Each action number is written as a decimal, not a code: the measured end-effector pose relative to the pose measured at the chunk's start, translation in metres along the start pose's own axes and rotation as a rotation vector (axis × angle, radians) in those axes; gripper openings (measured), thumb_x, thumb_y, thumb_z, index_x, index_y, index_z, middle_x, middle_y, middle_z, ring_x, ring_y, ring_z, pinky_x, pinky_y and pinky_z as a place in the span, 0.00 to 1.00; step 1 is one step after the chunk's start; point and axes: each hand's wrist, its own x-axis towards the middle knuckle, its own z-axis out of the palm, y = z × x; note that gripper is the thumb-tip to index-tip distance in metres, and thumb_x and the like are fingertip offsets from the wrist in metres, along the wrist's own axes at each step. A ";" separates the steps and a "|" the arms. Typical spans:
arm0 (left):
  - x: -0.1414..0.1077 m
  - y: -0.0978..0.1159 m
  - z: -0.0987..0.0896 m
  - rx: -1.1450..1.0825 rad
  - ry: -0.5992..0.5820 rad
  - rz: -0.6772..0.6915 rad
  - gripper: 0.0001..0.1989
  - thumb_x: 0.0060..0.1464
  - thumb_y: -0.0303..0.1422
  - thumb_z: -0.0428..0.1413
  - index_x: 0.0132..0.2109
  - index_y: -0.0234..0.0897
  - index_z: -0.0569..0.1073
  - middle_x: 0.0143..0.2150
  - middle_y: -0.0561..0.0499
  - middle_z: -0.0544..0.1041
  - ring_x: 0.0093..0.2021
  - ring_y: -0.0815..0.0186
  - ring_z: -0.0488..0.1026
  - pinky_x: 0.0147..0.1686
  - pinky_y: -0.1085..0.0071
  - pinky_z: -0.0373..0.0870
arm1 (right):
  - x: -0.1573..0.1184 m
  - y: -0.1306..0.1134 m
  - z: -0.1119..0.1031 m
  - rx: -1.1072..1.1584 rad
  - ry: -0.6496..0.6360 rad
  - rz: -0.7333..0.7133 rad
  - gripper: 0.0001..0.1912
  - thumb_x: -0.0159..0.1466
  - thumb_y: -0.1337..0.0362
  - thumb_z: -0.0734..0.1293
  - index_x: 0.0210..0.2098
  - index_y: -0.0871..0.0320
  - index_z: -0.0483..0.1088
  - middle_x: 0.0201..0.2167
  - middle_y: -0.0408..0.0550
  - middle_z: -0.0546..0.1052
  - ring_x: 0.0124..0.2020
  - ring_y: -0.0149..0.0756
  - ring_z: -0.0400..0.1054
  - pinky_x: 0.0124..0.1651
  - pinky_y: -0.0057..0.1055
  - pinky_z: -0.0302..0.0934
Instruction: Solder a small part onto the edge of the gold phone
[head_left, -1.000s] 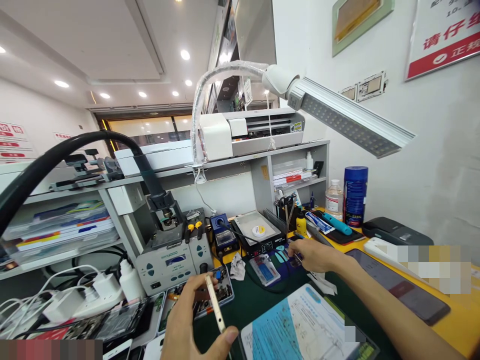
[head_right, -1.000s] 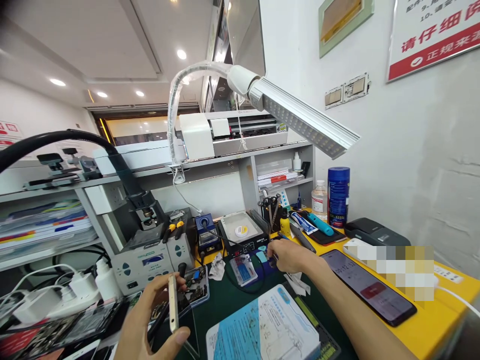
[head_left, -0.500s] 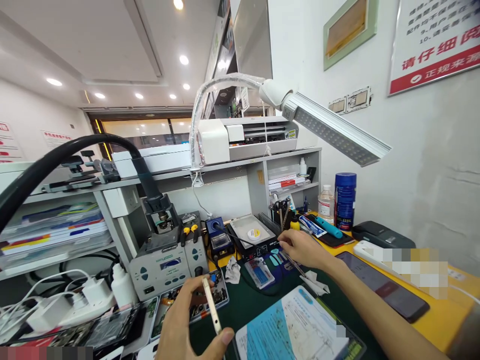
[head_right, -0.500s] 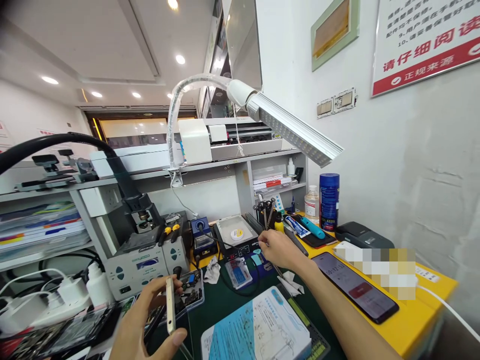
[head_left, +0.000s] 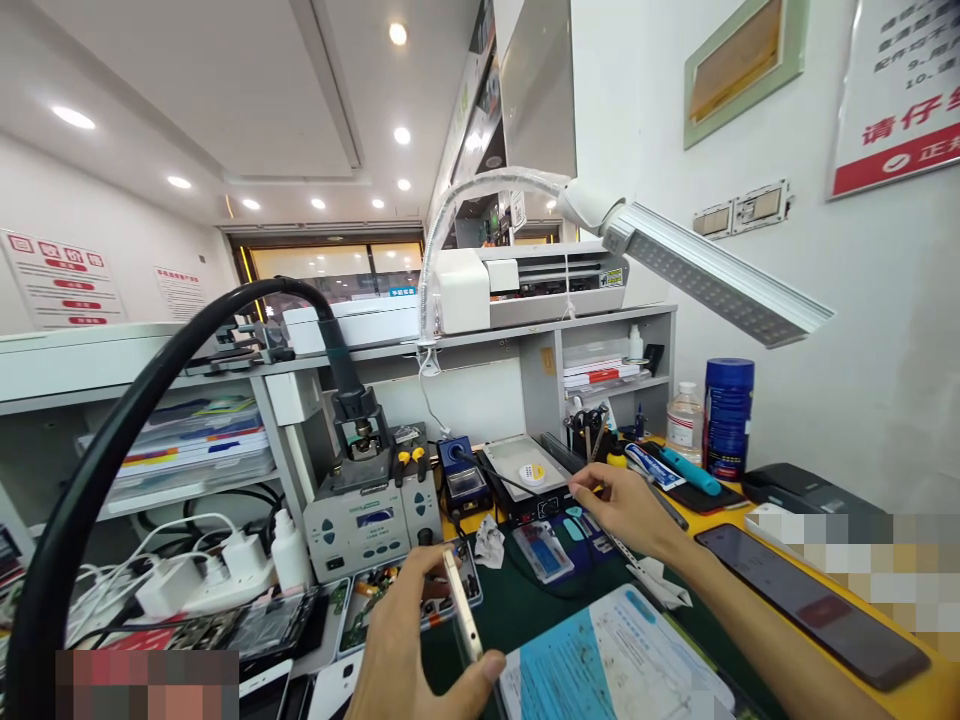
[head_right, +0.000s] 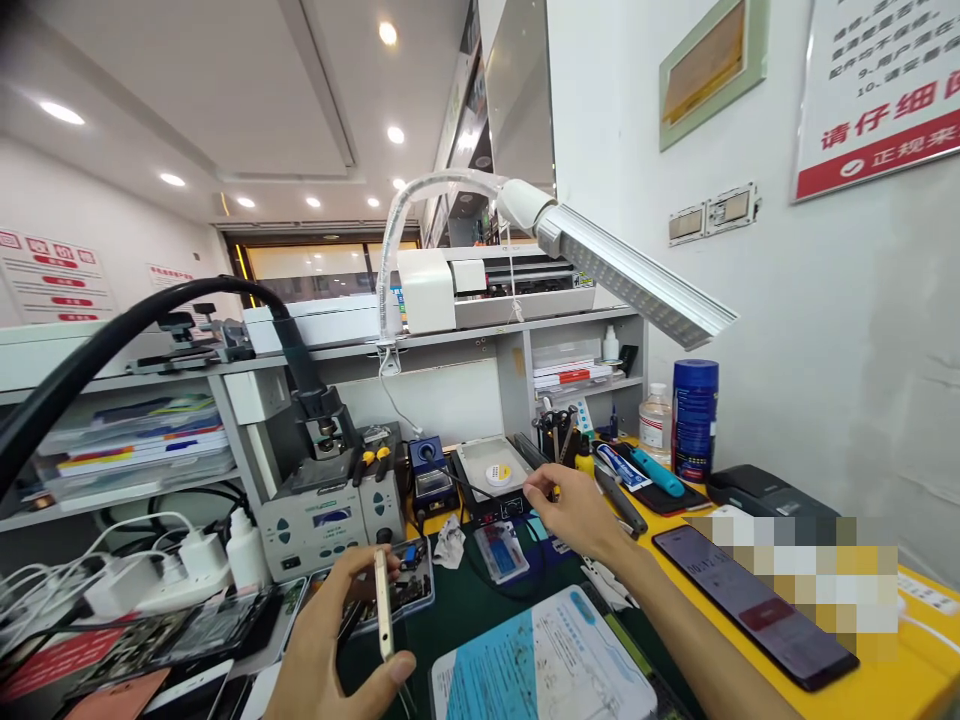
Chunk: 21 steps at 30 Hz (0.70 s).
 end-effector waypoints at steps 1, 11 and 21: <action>0.000 0.000 0.000 0.002 -0.003 0.006 0.41 0.49 0.60 0.54 0.62 0.38 0.65 0.59 0.31 0.74 0.55 0.38 0.76 0.50 0.41 0.75 | 0.000 0.000 0.001 0.004 0.003 -0.003 0.13 0.64 0.57 0.64 0.33 0.58 0.77 0.29 0.48 0.80 0.29 0.42 0.72 0.32 0.34 0.59; 0.000 0.001 0.000 0.011 -0.006 0.045 0.37 0.51 0.56 0.56 0.61 0.40 0.64 0.57 0.34 0.75 0.53 0.41 0.76 0.50 0.43 0.74 | -0.001 0.005 0.006 0.131 0.096 -0.017 0.14 0.64 0.54 0.65 0.30 0.57 0.75 0.26 0.48 0.77 0.28 0.42 0.68 0.31 0.35 0.57; 0.003 -0.028 0.014 -0.123 0.098 0.094 0.35 0.53 0.57 0.54 0.60 0.40 0.63 0.54 0.35 0.76 0.51 0.41 0.77 0.49 0.46 0.74 | -0.027 -0.055 0.037 0.459 -0.308 0.065 0.16 0.66 0.53 0.66 0.33 0.58 0.77 0.26 0.48 0.78 0.24 0.36 0.73 0.25 0.28 0.64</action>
